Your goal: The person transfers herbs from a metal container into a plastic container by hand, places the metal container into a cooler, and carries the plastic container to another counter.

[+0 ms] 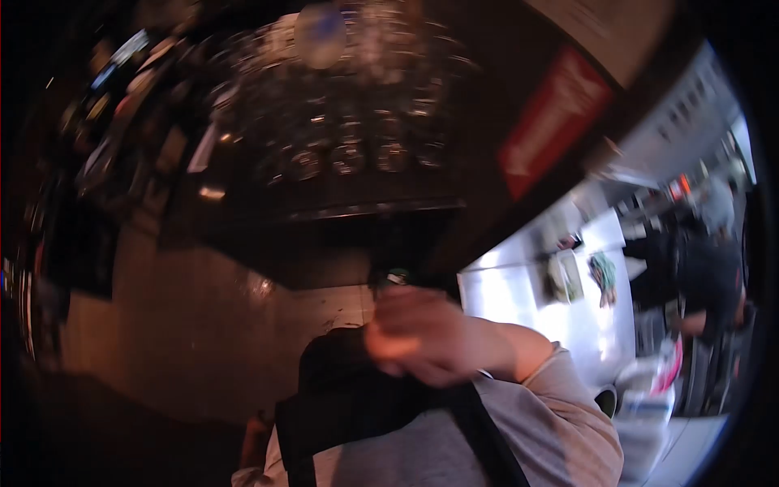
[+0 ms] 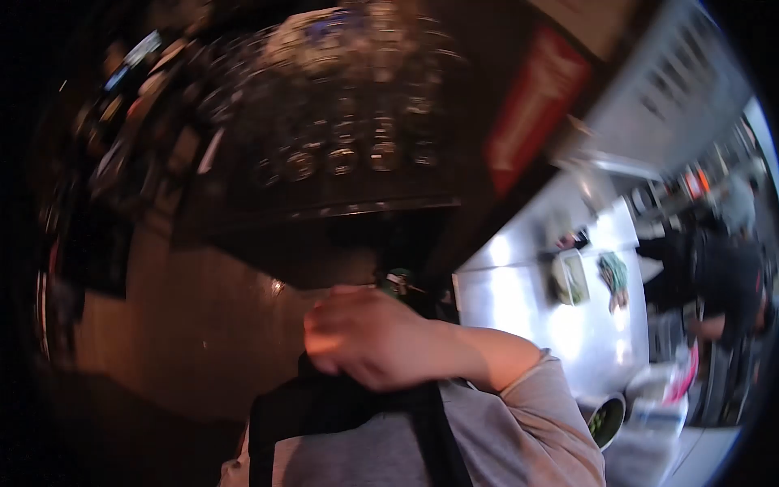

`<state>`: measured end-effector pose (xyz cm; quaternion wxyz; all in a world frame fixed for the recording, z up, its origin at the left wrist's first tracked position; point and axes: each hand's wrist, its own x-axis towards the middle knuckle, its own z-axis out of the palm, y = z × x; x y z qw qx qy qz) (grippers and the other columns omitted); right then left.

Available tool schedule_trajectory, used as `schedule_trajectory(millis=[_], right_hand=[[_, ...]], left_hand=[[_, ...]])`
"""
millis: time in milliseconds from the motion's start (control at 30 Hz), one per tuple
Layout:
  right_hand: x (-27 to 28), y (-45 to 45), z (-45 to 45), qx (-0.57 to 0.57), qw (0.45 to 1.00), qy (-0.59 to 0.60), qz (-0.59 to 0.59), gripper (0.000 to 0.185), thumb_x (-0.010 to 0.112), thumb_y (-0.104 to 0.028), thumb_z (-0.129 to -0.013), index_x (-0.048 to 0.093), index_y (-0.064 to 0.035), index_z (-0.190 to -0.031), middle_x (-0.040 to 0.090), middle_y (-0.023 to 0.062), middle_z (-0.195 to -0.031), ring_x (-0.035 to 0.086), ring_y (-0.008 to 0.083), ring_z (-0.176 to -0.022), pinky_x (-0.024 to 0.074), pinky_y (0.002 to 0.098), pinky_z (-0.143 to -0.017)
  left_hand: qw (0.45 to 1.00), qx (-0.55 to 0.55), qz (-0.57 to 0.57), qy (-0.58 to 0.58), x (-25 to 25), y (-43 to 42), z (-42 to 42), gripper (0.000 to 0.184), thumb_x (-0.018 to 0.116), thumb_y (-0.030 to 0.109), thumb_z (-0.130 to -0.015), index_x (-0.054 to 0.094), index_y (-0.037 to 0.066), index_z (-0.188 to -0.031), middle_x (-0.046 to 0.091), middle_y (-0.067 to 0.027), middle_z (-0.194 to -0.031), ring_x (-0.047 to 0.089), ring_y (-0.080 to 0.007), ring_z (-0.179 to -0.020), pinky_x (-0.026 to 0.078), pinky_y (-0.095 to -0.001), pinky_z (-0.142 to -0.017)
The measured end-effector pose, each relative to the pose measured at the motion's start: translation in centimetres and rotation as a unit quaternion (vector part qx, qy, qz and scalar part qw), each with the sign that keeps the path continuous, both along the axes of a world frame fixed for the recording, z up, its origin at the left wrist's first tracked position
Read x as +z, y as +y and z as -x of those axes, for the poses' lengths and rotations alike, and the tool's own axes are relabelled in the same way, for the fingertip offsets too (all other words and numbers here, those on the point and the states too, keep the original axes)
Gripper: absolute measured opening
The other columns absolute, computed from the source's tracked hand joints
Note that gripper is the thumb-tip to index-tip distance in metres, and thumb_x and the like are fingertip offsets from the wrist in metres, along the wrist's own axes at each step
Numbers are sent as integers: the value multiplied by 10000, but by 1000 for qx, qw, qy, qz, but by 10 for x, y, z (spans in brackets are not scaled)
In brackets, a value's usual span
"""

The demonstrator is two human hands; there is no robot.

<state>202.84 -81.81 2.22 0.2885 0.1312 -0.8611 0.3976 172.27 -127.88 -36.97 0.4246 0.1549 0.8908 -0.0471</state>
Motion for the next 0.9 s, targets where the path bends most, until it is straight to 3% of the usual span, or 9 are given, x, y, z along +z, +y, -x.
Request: schedule_trajectory(millis=[67, 167, 267, 300, 400, 500, 633, 833, 900], right_hand=[[29, -27, 26, -51, 973, 202, -105, 82, 568, -89, -692, 542, -106, -768, 547, 69, -765, 573, 286, -716, 425, 346, -581], [90, -71, 65, -15, 965, 199, -169, 234, 591, -223, -552, 591, -143, -772, 440, -1, -649, 429, 161, -580, 334, 358, -533], [95, -119, 123, 44, 981, 146, -119, 237, 602, -300, -511, 516, -155, -677, 377, -32, -616, 337, 118, -514, 303, 311, -529], [85, -137, 145, -11, 990, 115, -76, 245, 604, -309, -503, 502, -153, -663, 360, -34, -604, 316, 121, -502, 291, 294, -516], [139, -163, 218, -28, 976, -200, -75, 272, 605, -325, -471, 474, -145, -626, 310, -30, -564, 272, 136, -477, 263, 276, -472], [123, -174, 284, 56, 983, -79, -158, 283, 600, -337, -436, 460, -150, -597, 300, -21, -548, 281, 143, -479, 267, 287, -458], [89, -182, 350, 23, 980, 131, -151, 298, 619, -356, -417, 451, -155, -558, 292, -22, -531, 315, 143, -457, 237, 306, -431], [67, -152, 433, -24, 991, 104, -80, 438, 519, -405, -314, 607, -153, -661, 396, -24, -567, 317, 121, -448, 268, 345, -434], [56, -127, 487, 72, 968, 32, -239, 220, 583, -290, -552, 565, -190, -748, 391, -36, -629, 401, 117, -528, 299, 308, -470]], left_hand=[[997, 67, 17, -21, -10, -53, -8, 687, 707, 293, -769, 413, 68, -1348, 490, -247, -1262, 499, -397, -1155, 431, -445, -948], [992, 120, 7, -49, -34, -98, -9, 684, 704, 306, -771, 419, 60, -1343, 501, -250, -1255, 505, -391, -1154, 428, -442, -951], [989, 127, -30, -74, -62, -114, 13, 682, 701, 319, -774, 426, 52, -1338, 512, -253, -1248, 511, -386, -1152, 425, -440, -955], [988, 122, -48, -80, -66, -113, 26, 681, 700, 323, -775, 428, 50, -1337, 516, -253, -1245, 513, -384, -1151, 424, -439, -956], [986, 103, -97, -87, -68, -110, 72, 680, 697, 336, -777, 435, 42, -1332, 526, -256, -1238, 518, -378, -1149, 421, -436, -959], [981, 90, -161, -66, -49, -101, 129, 680, 694, 349, -780, 442, 34, -1327, 537, -259, -1230, 524, -373, -1147, 418, -433, -963], [968, 87, -234, -29, 14, -64, 203, 627, 667, 310, -814, 444, 31, -1329, 543, -250, -1232, 530, -359, -1150, 432, -432, -941], [942, 106, -317, 4, 11, 9, 328, 555, 645, 235, -844, 450, 43, -1327, 550, -243, -1223, 538, -353, -1140, 446, -422, -916], [955, 108, -274, -22, -1, 21, 357, 564, 656, 237, -838, 450, 42, -1326, 552, -239, -1219, 544, -349, -1128, 450, -419, -909]])
